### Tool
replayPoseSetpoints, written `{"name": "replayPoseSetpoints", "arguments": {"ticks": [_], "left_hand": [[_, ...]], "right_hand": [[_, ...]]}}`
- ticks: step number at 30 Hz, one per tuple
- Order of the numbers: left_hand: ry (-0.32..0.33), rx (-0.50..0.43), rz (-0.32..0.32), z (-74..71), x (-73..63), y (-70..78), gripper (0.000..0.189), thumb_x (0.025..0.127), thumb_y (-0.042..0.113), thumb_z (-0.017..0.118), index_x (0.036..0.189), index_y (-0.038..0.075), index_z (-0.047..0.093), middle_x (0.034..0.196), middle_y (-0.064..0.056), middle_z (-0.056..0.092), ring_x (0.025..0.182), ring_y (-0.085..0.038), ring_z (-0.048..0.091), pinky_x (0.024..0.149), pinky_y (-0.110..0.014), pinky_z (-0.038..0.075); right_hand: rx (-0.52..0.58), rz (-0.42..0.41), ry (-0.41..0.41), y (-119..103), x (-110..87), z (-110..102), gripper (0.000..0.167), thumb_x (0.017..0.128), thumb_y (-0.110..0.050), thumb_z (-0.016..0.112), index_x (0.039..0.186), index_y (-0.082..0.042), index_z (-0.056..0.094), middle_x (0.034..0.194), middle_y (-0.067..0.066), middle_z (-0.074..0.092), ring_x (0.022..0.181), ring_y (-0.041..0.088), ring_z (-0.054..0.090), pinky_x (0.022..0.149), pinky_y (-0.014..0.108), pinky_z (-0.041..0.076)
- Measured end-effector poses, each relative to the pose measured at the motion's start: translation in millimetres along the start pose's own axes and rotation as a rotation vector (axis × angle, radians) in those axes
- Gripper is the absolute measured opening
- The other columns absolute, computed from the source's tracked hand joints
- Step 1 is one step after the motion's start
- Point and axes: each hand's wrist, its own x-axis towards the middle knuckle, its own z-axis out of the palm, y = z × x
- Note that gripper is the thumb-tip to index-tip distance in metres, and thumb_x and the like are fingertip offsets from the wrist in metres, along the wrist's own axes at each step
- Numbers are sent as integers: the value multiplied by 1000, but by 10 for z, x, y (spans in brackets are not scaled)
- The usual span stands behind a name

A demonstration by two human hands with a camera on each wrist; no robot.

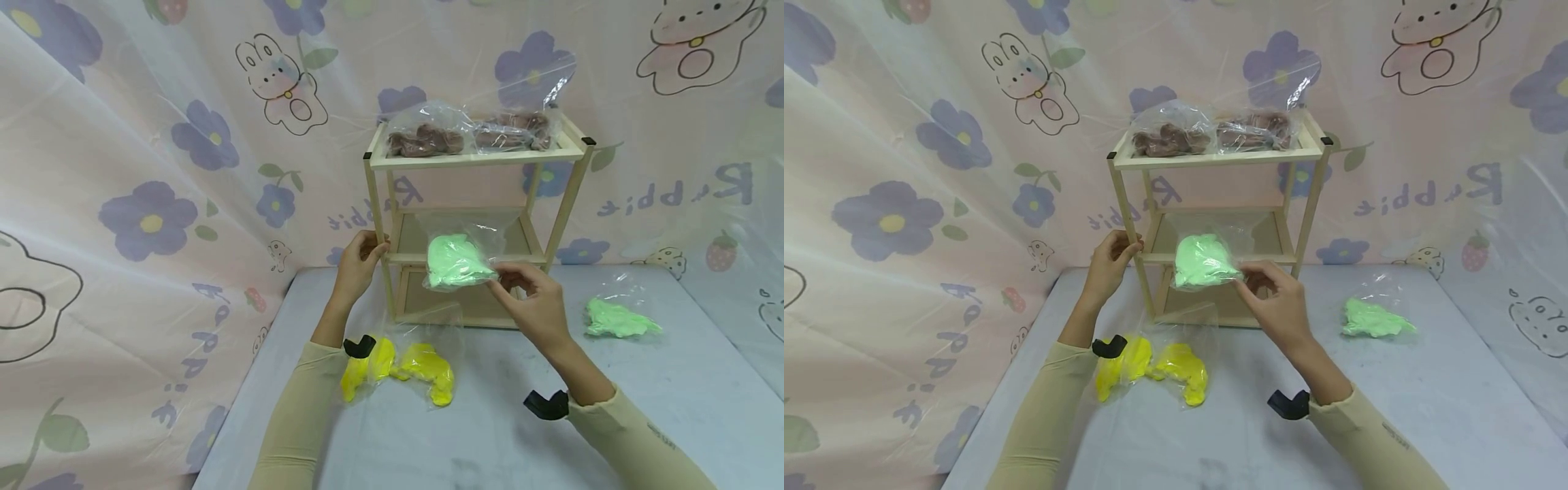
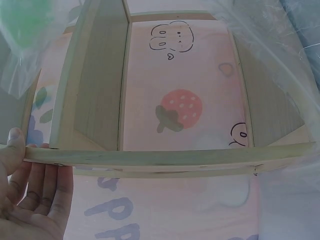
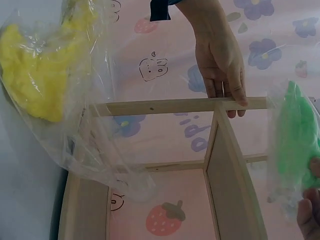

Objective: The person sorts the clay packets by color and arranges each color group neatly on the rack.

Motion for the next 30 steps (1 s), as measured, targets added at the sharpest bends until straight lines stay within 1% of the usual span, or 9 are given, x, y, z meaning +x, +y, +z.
{"name": "replayPoseSetpoints", "arguments": {"ticks": [2,5,8,10,14,16,19,23,30], "left_hand": [[0,0,3,-1,-2,3,30,106,24,70,128,5,66,121,-12,73,114,-28,70,105,-43,56],[-1,2,5,0,-3,6,30,106,25,69,129,4,66,121,-13,72,113,-29,70,104,-44,56],[1,7,3,-1,-1,3,31,106,25,69,128,5,66,121,-12,73,113,-28,69,105,-43,56],[4,10,1,-1,0,2,30,106,26,69,128,5,66,121,-12,73,113,-28,70,105,-43,56],[6,11,1,1,-1,5,30,106,26,69,128,5,66,120,-12,73,113,-27,70,105,-44,56],[6,10,1,1,-3,7,30,106,26,69,128,5,66,121,-12,73,113,-27,70,105,-44,56],[6,5,1,0,-7,5,31,106,26,70,128,5,66,121,-12,73,114,-28,69,105,-44,56],[7,-6,-2,0,-8,-6,30,106,26,70,128,5,66,122,-13,72,114,-29,69,106,-45,55],[8,-6,7,1,-1,2,30,106,25,69,127,4,66,122,-14,72,114,-29,69,105,-45,56]], "right_hand": [[-12,-19,15,7,57,57,34,81,25,80,110,5,77,96,19,73,80,9,63,74,13,52],[-13,-51,23,-55,150,139,30,80,28,78,105,10,76,91,22,71,77,15,62,70,14,50],[-24,-68,32,-139,237,209,25,81,27,77,101,14,74,87,25,70,75,22,61,69,14,49],[-34,-70,44,-146,282,250,22,81,26,78,100,15,74,87,26,69,75,23,61,70,14,50],[-78,-59,70,19,333,322,22,83,20,82,101,10,77,89,22,71,77,16,62,70,13,52],[-83,-49,76,128,349,354,22,83,17,84,102,7,78,90,19,72,78,12,62,72,14,52],[-69,-34,76,248,374,394,21,85,13,85,103,3,80,92,16,73,81,11,63,74,15,52],[-45,-22,70,314,401,446,19,88,7,86,104,0,81,93,13,73,82,14,63,75,17,53],[-43,-4,72,324,435,550,16,91,4,84,105,0,81,95,12,74,82,18,64,78,17,53]]}}
